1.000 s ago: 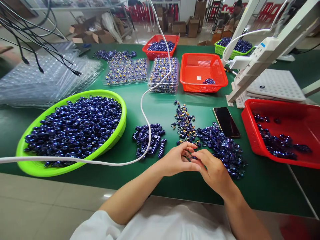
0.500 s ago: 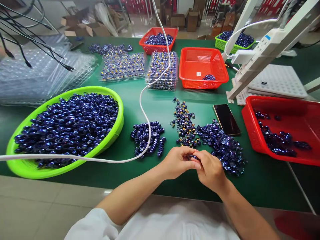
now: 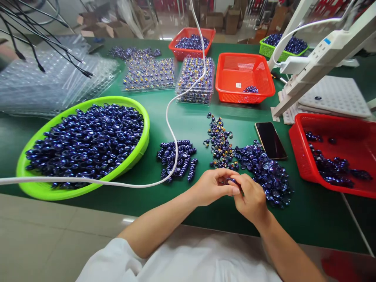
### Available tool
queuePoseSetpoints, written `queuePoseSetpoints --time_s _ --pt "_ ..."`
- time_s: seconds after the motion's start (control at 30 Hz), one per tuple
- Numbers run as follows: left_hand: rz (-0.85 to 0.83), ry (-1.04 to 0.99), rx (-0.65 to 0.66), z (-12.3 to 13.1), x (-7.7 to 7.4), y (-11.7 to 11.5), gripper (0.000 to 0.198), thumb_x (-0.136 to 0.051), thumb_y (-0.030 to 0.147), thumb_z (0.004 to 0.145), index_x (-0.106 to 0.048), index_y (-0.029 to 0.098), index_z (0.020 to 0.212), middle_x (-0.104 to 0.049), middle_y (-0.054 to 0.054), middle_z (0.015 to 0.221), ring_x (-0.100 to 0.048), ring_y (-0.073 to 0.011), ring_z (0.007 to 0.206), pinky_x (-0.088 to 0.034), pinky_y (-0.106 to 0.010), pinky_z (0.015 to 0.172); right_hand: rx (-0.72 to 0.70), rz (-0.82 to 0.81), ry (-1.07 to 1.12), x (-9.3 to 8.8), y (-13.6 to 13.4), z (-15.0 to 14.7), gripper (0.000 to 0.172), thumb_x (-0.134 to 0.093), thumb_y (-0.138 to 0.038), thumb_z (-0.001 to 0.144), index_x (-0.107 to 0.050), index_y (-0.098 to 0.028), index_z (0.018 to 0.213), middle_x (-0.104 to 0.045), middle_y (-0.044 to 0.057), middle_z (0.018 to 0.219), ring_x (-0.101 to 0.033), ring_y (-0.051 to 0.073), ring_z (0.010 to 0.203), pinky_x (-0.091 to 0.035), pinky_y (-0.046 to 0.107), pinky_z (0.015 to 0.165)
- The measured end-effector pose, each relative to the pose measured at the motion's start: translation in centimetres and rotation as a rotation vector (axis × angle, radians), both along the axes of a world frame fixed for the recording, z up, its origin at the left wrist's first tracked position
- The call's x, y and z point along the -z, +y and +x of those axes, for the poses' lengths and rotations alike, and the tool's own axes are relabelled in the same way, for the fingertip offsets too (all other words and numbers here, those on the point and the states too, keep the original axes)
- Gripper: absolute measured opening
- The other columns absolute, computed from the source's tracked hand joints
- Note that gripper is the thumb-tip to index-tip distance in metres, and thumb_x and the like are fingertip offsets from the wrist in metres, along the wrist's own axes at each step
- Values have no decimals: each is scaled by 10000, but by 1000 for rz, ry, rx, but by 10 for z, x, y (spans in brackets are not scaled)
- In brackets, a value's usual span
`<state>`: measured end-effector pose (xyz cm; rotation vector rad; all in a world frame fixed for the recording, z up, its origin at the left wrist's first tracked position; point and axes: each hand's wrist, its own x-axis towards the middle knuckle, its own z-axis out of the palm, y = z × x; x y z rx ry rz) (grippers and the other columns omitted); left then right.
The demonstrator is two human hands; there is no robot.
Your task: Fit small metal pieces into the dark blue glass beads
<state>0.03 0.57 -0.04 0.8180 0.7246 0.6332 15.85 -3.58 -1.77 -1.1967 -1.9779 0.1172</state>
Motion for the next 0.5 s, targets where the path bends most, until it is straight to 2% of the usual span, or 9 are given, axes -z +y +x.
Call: queuePoseSetpoints --time_s 0.1,0.17,0.3,0.5 --pt "1 12 -51 -1 -3 3 589 -887 280 598 -629 124 1103 -677 -21 825 -641 -131 749 -553 -301 736 40 -21 32 -2 2 2 170 -563 -127 922 -579 -165 1086 -677 81 852 -659 187 735 -531 296 628" --pt "28 21 -79 -3 -6 7 582 -874 314 628 -600 115 1102 -667 -11 779 -640 -122 696 -555 -290 695 64 -25 35 -2 3 4 197 -574 -114 918 -589 -170 1106 -684 80 874 -663 185 752 -535 299 650" --pt "41 27 -45 -10 -10 14 507 -817 415 701 -585 98 1020 -644 2 632 -635 -129 584 -551 -285 602 57 -43 54 -2 3 7 250 -597 -104 908 -604 -185 1144 -687 78 913 -663 186 794 -543 309 701" --pt "30 80 24 -11 -5 16 445 -825 468 668 -593 106 782 -655 -21 606 -632 -115 537 -541 -249 563 22 -87 91 -2 2 6 259 -584 -96 915 -597 -193 1155 -675 78 952 -655 185 858 -548 311 748"
